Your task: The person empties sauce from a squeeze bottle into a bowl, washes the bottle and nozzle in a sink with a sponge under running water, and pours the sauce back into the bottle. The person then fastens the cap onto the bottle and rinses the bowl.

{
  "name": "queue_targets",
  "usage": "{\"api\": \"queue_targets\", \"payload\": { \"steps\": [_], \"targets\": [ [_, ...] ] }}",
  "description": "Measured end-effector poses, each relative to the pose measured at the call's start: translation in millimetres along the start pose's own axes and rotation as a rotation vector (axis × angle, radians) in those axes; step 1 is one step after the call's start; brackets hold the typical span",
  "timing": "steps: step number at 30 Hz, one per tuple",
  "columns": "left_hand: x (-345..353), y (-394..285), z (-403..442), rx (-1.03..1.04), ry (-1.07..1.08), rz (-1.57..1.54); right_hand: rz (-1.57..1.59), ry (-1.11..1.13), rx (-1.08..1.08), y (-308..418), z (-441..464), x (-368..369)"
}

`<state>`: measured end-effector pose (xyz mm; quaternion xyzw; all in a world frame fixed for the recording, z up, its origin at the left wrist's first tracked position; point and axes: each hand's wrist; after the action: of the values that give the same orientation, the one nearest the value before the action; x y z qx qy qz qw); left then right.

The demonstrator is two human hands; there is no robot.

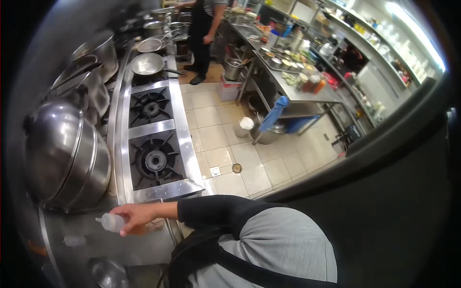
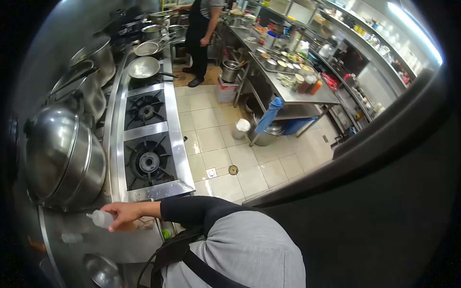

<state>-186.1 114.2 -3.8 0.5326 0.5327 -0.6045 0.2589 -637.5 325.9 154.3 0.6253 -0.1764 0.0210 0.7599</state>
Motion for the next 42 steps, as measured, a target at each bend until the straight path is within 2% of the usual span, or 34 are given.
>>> {"api": "queue_targets", "payload": {
  "steps": [1,3,5,7,9,10,11,12,13,15,17,18,20,23,26,27,29,33,36,38,39,41,42],
  "targets": [
    [9,-33,7,-0.17,-0.026,-0.317,0.008,0.015,-0.01,-3,-3,0],
    [28,-76,27,-0.359,-0.045,-0.771,0.05,0.042,-0.007,-14,6,-3],
    [35,-104,34,-0.419,-0.056,-0.995,0.07,0.0,-0.013,-13,-1,-4],
    [31,-123,35,-0.391,-0.1,-0.995,0.085,-0.036,-0.007,-13,-5,-9],
    [21,-143,30,-0.306,-0.186,-0.788,-0.146,-0.006,0.118,-16,-7,-18],
    [15,-147,30,-0.226,-0.273,-0.584,-0.142,-0.009,0.116,-16,-8,-18],
    [12,-136,31,-0.131,-0.503,-0.531,-0.029,0.023,0.125,-15,-11,-17],
    [-16,-173,32,-0.171,-0.445,-0.469,0.088,0.058,0.139,-15,-13,-14],
    [-31,-202,23,0.069,-0.423,-0.945,0.098,0.07,0.151,-18,-12,-9],
    [-66,-256,22,0.498,-0.028,-1.165,0.229,0.187,0.208,-23,1,1],
    [-89,-324,7,0.76,0.427,-1.297,0.195,0.248,0.127,-19,15,19],
    [-90,-334,11,0.761,0.414,-1.3,0.154,0.293,0.044,-17,23,26],
    [-90,-344,23,0.709,0.602,-1.213,0.17,0.328,-0.008,-17,36,37],
    [-101,-349,33,0.784,0.493,-1.285,0.17,0.285,-0.012,-1,40,39],
    [-108,-352,40,0.824,0.594,-1.16,-0.098,0.312,-0.076,12,39,42],
    [-109,-355,38,0.825,0.594,-1.159,-0.098,0.312,-0.078,7,41,43],
    [-108,-361,30,0.739,0.457,-1.208,-0.176,0.122,-0.13,-7,48,48],
    [-95,-350,34,0.735,0.394,-1.207,-0.115,0.058,-0.132,-9,40,59],
    [-88,-341,32,0.701,0.308,-1.205,-0.191,0.004,-0.065,-4,34,65],
    [-82,-335,35,0.69,0.18,-1.16,-0.277,-0.141,-0.235,-23,39,72],
    [-78,-336,34,0.689,0.181,-1.157,-0.274,-0.142,-0.236,-29,40,74],
    [-69,-339,31,0.526,-0.062,-1.063,-0.412,-0.27,-0.21,-41,44,76],
    [-66,-338,31,0.526,-0.064,-1.063,-0.412,-0.267,-0.211,-50,48,76]
  ]
}}
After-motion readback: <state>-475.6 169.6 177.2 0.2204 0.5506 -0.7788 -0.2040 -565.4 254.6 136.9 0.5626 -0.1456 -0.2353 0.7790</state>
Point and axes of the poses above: each hand's wrist, its own z-axis towards the middle knuckle, its own x-axis out of the palm, y = z × x, and after that the axes turned 5 degrees about -y, right-handed
